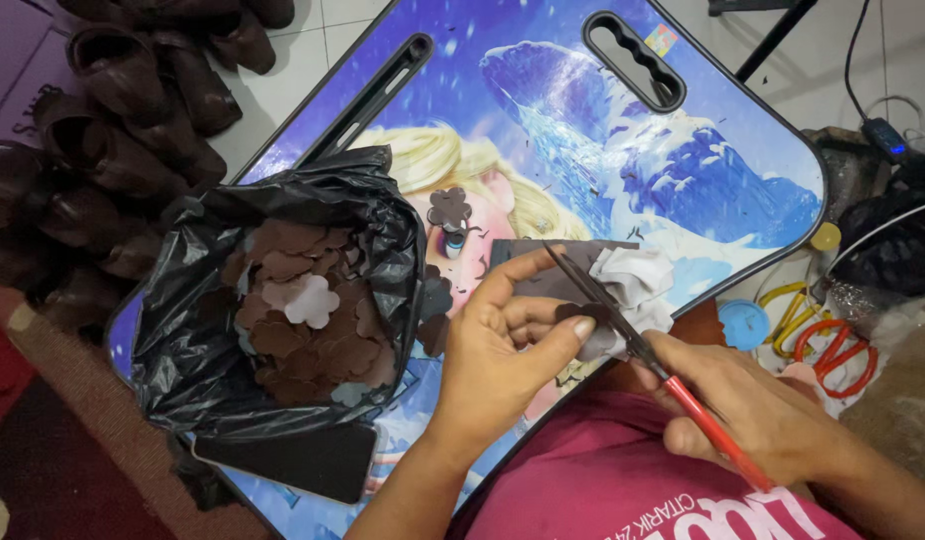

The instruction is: The person uses a white cloth to wipe a dark brown leather sheet on a table, then uses red-handled scissors to cut flower-shaped pieces from the sheet. Cut pieces are placed into a black plastic bag. The person repeats wiping and cutting throughout the clip.

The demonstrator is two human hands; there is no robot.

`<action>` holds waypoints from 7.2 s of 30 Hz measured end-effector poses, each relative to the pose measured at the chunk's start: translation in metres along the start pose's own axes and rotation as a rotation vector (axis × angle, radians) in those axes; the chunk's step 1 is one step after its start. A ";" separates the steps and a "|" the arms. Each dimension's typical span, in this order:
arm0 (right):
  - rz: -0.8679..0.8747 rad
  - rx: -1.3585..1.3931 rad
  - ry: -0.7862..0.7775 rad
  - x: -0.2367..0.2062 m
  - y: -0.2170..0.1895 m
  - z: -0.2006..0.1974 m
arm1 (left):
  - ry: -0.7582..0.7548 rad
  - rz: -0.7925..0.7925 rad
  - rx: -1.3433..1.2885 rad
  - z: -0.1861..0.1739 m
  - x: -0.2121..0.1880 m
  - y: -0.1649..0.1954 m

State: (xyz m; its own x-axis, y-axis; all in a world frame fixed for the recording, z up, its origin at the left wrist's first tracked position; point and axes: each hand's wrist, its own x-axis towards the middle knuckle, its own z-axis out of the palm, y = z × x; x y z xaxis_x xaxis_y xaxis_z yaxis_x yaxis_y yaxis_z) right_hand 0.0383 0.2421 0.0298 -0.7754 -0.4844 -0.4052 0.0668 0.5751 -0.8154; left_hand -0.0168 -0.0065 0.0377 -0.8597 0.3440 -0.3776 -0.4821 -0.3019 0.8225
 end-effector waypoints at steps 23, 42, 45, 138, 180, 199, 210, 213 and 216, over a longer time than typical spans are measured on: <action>0.104 0.493 0.119 -0.011 0.065 0.012 | 0.099 0.240 -0.025 -0.014 0.013 -0.006; 0.323 -0.822 0.771 0.050 -0.047 -0.047 | 0.154 0.377 -0.461 -0.028 0.024 -0.014; 0.198 -0.797 0.816 0.054 -0.050 -0.054 | 0.176 0.361 -0.428 -0.027 0.024 -0.010; 0.035 0.000 0.072 0.004 -0.026 0.004 | 0.085 -0.055 0.030 0.014 -0.012 0.004; 0.428 -0.795 0.782 0.041 -0.034 -0.057 | 0.063 0.118 -0.244 -0.026 0.015 -0.004; -0.028 -0.956 0.864 0.054 0.019 -0.070 | 0.659 0.394 0.467 -0.052 -0.046 0.075; -0.008 -0.543 0.861 0.060 0.024 -0.064 | 0.747 0.822 1.703 -0.070 -0.074 0.049; -0.065 -0.475 0.819 0.061 0.009 -0.060 | 0.510 0.632 1.475 -0.042 -0.064 0.002; -0.178 -0.671 0.804 0.054 -0.013 -0.052 | 0.523 0.604 1.287 -0.027 -0.059 -0.025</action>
State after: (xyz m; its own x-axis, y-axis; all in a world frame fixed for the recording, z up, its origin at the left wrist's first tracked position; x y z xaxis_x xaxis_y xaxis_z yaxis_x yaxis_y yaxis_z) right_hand -0.0370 0.2426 0.0402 -0.9434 -0.1603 0.2904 -0.2587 0.9034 -0.3419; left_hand 0.0415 -0.0433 0.0282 -0.9635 0.0277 0.2664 0.1884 0.7772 0.6004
